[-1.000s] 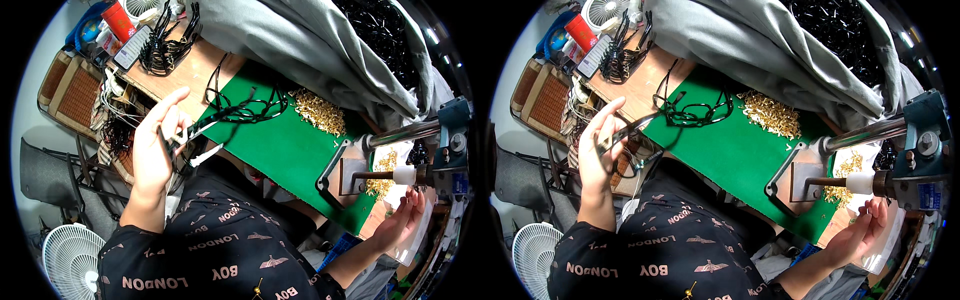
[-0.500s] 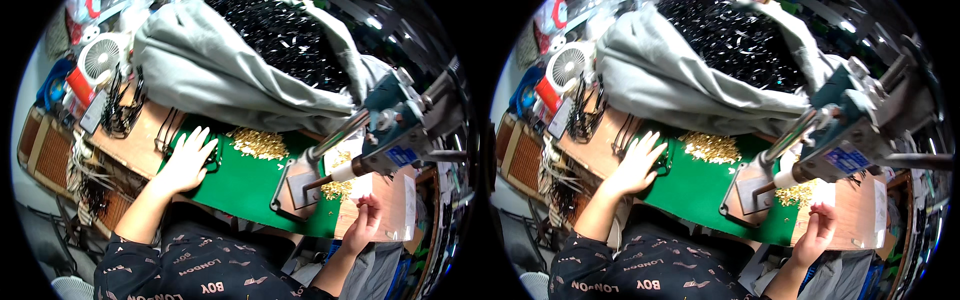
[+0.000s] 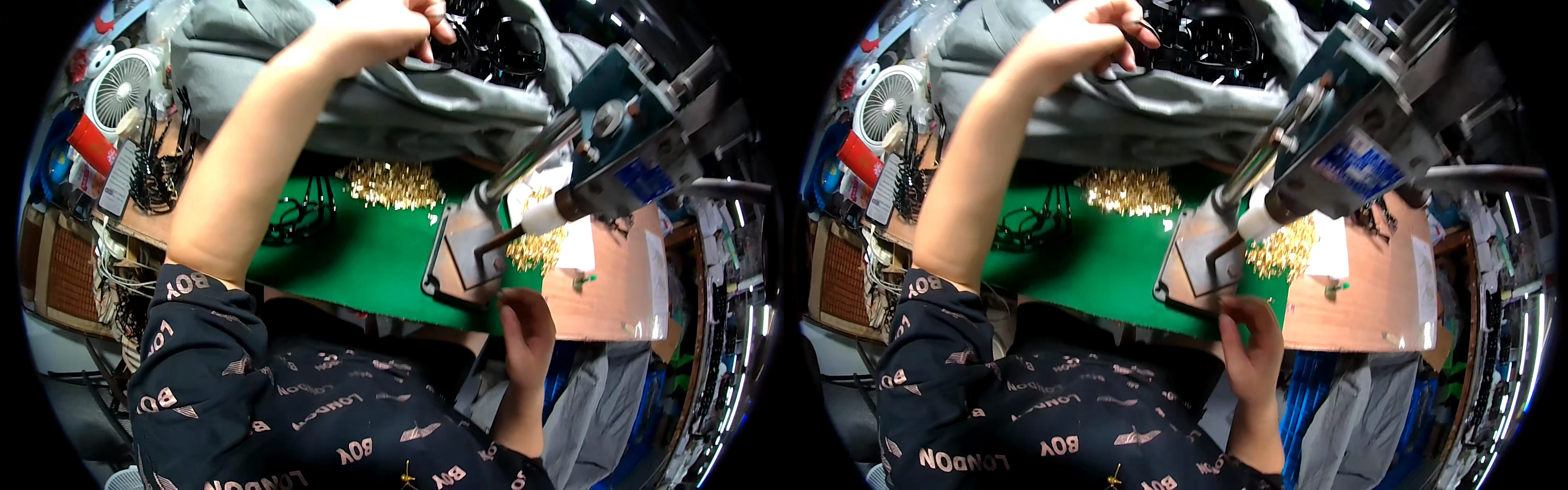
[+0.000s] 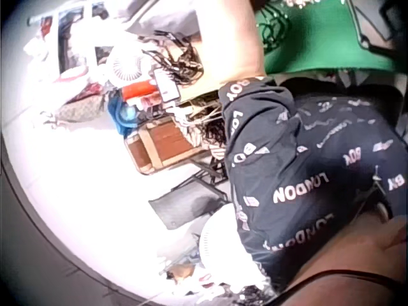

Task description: The person repeatedly picks up black eyeglass frames from a cloth bag and attaches small gold-colored metal hinges to the temples using a vertical press machine. After each attachment, the person inspects the frame and places it on the green work surface, continuing the cycle with additional frames.

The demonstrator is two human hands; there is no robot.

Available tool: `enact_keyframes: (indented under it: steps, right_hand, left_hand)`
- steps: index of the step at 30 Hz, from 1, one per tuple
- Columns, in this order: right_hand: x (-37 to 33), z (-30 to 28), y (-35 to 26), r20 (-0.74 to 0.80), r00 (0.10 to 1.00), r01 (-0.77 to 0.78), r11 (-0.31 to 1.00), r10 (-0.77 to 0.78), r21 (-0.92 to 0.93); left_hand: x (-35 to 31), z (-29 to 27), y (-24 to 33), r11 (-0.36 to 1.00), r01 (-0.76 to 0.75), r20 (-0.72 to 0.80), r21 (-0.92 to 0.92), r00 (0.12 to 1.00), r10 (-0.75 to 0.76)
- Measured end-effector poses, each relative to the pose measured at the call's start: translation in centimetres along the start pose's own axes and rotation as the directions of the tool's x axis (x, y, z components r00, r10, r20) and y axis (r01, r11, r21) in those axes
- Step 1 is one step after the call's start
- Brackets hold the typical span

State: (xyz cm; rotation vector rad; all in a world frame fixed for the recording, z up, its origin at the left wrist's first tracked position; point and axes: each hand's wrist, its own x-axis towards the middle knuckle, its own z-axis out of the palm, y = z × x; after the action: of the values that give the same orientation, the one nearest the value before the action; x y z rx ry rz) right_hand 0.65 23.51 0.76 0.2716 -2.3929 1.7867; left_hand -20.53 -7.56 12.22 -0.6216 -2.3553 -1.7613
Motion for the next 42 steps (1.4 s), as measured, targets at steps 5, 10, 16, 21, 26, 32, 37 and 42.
enact_keyframes:
  steps: [5,10,16,21,26,32,37,42]
  right_hand:
    - [4.4,4.4,-0.9,0.406,0.884,0.358,0.894,-0.232,-0.268]
    - [9.4,8.2,3.1,0.508,0.756,0.646,0.343,-0.412,-0.682]
    - [11.7,12.5,5.5,0.557,0.798,0.558,-0.068,-0.231,-0.827]
    - [12.2,11.3,5.2,0.529,0.806,0.57,0.11,-0.266,-0.814]
    - [8.6,8.6,-1.3,0.341,0.933,0.142,0.988,-0.115,-0.055]
    - [2.9,7.5,-1.9,0.148,0.967,0.177,0.964,-0.207,0.197]
    - [2.8,6.6,-1.0,0.086,0.894,0.445,0.893,-0.439,-0.066]
    - [2.4,6.3,-0.9,0.008,0.822,0.547,0.785,-0.57,-0.29]
  left_hand:
    - [-9.9,1.2,5.1,0.913,-0.233,-0.261,0.334,0.908,0.327]
    - [-15.6,-3.5,3.7,0.952,0.117,-0.431,0.284,0.902,0.018]
    - [-22.3,-1.2,3.3,0.969,-0.147,-0.49,-0.2,0.871,0.031]
    - [-23.4,3.7,2.6,0.915,-0.168,-0.262,-0.367,0.962,0.071]
    - [-22.3,9.9,0.8,0.754,0.186,-0.105,-0.63,0.942,-0.32]
    - [-20.5,13.7,0.3,0.656,0.226,0.075,-0.72,0.965,-0.251]
    - [-20.0,14.6,0.0,0.585,0.242,0.113,-0.774,0.962,-0.248]
    - [-19.9,15.0,0.3,0.592,0.264,0.093,-0.762,0.948,-0.303]
